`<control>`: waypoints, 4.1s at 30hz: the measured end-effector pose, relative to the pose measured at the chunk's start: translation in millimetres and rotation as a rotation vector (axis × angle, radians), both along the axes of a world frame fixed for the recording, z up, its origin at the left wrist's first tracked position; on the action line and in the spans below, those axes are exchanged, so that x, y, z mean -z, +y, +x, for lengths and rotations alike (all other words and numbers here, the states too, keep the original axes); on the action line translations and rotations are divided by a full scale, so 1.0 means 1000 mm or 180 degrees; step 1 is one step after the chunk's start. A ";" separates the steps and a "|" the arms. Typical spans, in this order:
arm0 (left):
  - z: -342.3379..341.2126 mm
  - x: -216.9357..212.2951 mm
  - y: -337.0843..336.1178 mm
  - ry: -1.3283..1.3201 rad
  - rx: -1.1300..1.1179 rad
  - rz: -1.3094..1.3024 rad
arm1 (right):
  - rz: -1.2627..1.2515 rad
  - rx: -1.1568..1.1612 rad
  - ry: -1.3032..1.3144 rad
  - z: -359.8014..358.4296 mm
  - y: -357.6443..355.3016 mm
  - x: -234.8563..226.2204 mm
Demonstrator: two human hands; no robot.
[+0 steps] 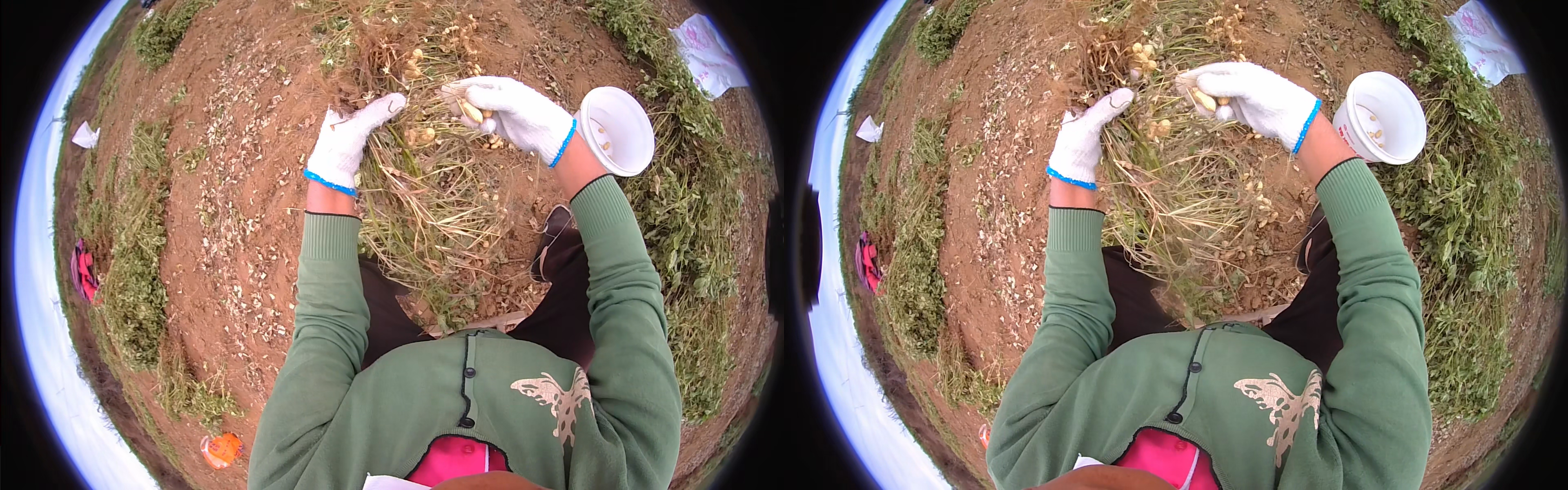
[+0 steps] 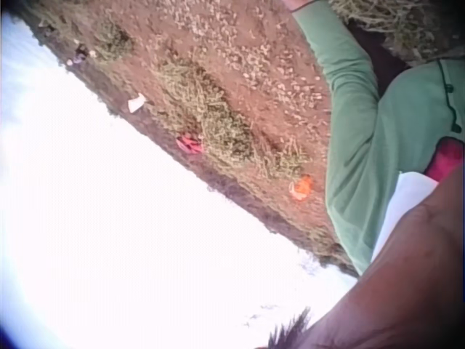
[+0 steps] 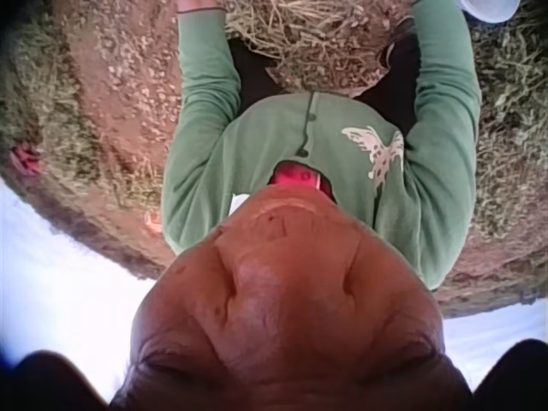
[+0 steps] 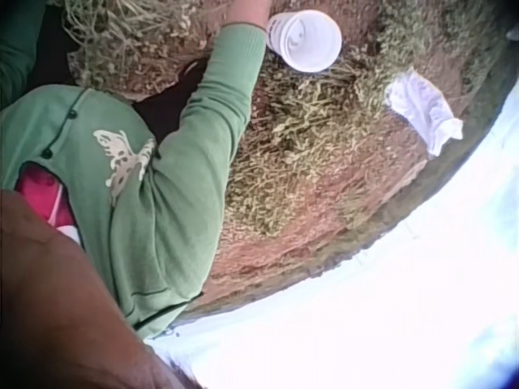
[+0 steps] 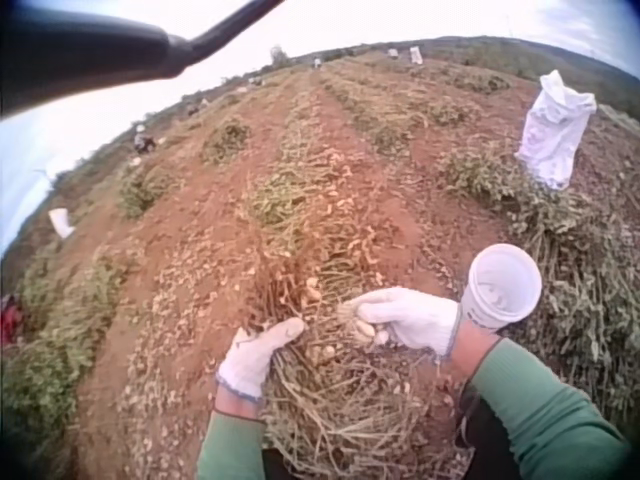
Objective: The person harvests peanuts by hand, pulling plants from the soil and shaking off dirt. They separate peanuts from the roots and place them into a white bucket while working in an outdoor field.
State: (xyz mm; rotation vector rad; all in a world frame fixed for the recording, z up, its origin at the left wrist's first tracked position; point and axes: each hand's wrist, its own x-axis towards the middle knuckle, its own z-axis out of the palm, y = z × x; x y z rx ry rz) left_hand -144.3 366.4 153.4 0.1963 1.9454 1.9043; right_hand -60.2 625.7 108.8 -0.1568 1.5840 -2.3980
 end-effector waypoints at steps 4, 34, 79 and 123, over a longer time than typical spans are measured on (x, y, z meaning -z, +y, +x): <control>0.002 -0.004 0.002 -0.0089 0.0151 0.0166 | 0.0529 0.0099 -0.0321 0.005 0.005 -0.004; -0.019 0.039 0.011 -0.0079 -0.0126 0.0321 | 0.1055 0.0422 -0.0251 0.020 -0.050 -0.068; 0.000 0.027 0.039 0.0313 -0.0707 0.0487 | 0.0525 0.1146 -0.0431 0.010 -0.040 -0.034; -0.011 0.030 0.011 -0.0069 0.0130 0.0104 | 0.4951 0.3287 -0.1126 0.112 0.218 0.043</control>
